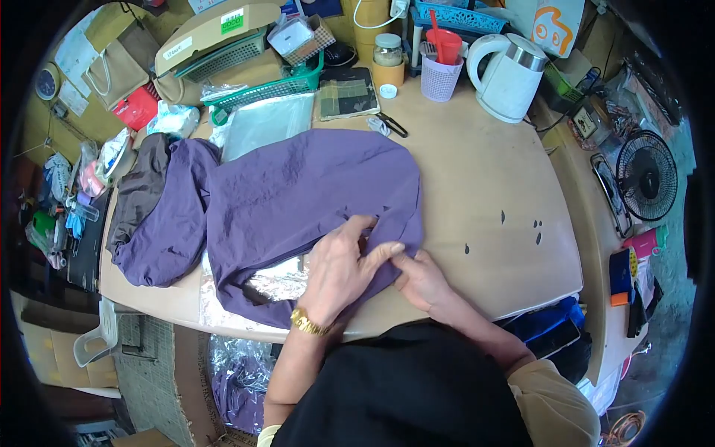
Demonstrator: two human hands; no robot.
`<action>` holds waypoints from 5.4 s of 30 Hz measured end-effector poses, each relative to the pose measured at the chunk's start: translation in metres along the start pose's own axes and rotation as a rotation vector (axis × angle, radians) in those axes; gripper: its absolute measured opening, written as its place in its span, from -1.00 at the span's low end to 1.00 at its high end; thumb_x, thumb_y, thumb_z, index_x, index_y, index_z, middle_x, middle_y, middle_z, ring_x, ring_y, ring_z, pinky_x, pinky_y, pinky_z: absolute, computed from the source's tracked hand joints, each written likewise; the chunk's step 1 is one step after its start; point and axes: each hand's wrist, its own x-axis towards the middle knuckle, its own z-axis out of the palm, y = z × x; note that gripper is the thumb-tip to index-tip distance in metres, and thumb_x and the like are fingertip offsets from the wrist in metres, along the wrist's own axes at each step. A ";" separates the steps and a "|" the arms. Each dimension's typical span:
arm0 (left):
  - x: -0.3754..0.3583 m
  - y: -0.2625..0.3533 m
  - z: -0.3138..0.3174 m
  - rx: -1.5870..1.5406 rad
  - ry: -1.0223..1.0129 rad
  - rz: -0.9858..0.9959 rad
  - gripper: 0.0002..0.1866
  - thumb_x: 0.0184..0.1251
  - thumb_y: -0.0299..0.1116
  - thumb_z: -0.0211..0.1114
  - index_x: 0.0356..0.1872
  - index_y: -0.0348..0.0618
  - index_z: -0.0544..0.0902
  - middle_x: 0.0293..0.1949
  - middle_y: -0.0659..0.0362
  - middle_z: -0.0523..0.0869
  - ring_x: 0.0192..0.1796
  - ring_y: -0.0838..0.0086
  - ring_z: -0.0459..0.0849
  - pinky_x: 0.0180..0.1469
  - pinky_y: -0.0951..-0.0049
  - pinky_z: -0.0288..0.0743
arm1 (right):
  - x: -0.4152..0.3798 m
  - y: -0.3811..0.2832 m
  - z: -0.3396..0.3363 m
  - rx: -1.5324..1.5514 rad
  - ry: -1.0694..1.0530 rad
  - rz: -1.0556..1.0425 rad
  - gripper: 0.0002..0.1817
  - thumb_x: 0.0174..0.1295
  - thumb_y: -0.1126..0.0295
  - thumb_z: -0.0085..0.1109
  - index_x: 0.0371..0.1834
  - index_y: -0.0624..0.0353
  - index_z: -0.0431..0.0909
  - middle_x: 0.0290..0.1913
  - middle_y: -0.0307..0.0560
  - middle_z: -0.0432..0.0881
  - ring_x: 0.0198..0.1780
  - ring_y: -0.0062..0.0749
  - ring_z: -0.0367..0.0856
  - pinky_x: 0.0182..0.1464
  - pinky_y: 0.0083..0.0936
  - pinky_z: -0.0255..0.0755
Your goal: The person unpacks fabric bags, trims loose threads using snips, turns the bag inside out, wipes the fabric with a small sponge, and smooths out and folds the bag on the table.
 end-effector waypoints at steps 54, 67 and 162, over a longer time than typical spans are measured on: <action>0.018 -0.005 0.011 0.032 0.061 -0.031 -0.76 0.34 -0.31 0.44 -0.42 -0.28 0.69 -0.59 -0.05 0.64 -0.56 0.07 0.59 -0.41 0.24 0.45 | 0.006 -0.007 -0.016 0.142 0.133 -0.116 -0.74 0.28 0.50 0.41 0.03 0.21 0.68 -0.05 -0.12 0.78 -0.02 -0.40 0.72 0.09 -0.36 0.59; 0.019 0.000 0.007 -0.015 -0.073 -0.058 -0.74 0.33 -0.25 0.47 -0.41 -0.26 0.72 -0.62 0.00 0.62 -0.59 0.32 0.59 -0.44 0.30 0.42 | 0.009 -0.015 -0.006 0.215 0.200 -0.126 -0.78 0.37 0.39 0.37 0.01 0.20 0.69 -0.07 -0.17 0.79 -0.07 -0.49 0.72 0.11 -0.37 0.58; 0.008 -0.011 -0.007 0.102 -0.177 0.052 -0.65 0.30 -0.20 0.46 -0.47 -0.33 0.66 -0.50 -0.15 0.65 -0.39 -0.09 0.68 -0.34 0.06 0.48 | 0.013 0.000 -0.005 -0.212 0.023 -0.235 -0.54 0.25 0.37 0.51 0.17 0.25 0.58 0.05 -0.21 0.70 0.08 -0.50 0.62 0.18 -0.43 0.50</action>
